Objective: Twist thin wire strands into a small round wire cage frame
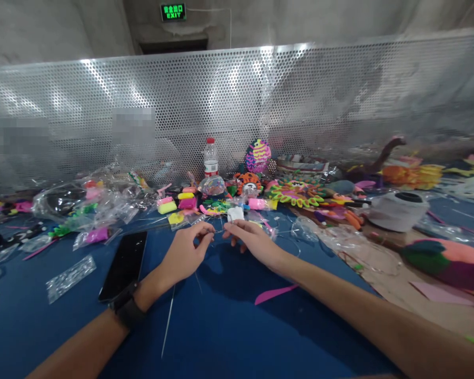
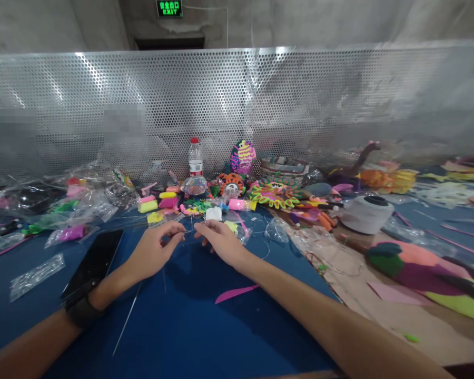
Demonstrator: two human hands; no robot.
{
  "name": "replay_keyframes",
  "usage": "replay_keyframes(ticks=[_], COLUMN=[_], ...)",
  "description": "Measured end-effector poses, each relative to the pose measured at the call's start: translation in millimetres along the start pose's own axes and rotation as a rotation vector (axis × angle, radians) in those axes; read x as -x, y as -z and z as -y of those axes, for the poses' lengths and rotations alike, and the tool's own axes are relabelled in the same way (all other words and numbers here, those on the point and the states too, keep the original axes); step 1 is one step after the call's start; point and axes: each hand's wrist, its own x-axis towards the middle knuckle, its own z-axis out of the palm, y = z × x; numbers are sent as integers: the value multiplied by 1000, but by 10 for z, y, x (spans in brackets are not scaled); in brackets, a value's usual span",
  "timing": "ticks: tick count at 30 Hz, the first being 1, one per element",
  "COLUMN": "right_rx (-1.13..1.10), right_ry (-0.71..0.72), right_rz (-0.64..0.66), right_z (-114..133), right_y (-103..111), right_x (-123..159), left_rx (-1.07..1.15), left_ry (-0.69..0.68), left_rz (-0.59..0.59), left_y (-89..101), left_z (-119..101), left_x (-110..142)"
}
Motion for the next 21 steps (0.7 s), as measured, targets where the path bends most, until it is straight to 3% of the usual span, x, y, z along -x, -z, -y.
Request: replay_keyframes(ticks=[4, 10, 21], right_rx=[-112, -144, -476], right_ry=[-93, -114, -137], right_rz=[-39, -68, 33], right_z=[22, 26, 58], right_y=[-22, -28, -118], right_x=[-2, 10, 94], left_rx=[-9, 17, 69], left_ry=[-9, 33, 29], left_rz=[-11, -42, -33], left_y=[-15, -18, -49], left_z=[-23, -19, -12], left_x=[13, 18, 15])
